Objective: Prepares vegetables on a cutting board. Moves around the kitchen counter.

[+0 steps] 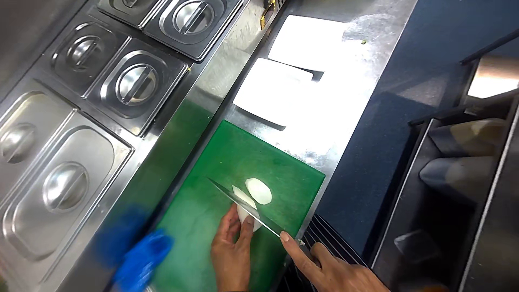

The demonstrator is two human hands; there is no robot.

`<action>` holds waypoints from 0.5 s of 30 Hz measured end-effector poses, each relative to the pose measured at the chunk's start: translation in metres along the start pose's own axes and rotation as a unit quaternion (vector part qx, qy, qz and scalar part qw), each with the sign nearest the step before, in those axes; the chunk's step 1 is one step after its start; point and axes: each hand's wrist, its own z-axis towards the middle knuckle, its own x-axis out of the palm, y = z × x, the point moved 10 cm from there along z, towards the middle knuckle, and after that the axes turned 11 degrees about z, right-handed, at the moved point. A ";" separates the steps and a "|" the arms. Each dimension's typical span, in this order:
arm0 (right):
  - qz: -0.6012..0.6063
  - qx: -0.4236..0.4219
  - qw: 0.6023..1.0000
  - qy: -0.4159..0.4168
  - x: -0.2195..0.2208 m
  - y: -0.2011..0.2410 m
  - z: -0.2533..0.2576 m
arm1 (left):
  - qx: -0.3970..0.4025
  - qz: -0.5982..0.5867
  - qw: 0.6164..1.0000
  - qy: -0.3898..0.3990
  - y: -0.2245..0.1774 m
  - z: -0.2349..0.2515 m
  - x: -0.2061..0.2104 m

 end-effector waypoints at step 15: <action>0.003 0.013 0.999 0.042 0.001 0.001 0.005 | 0.003 -0.001 1.000 0.002 0.000 0.005 -0.001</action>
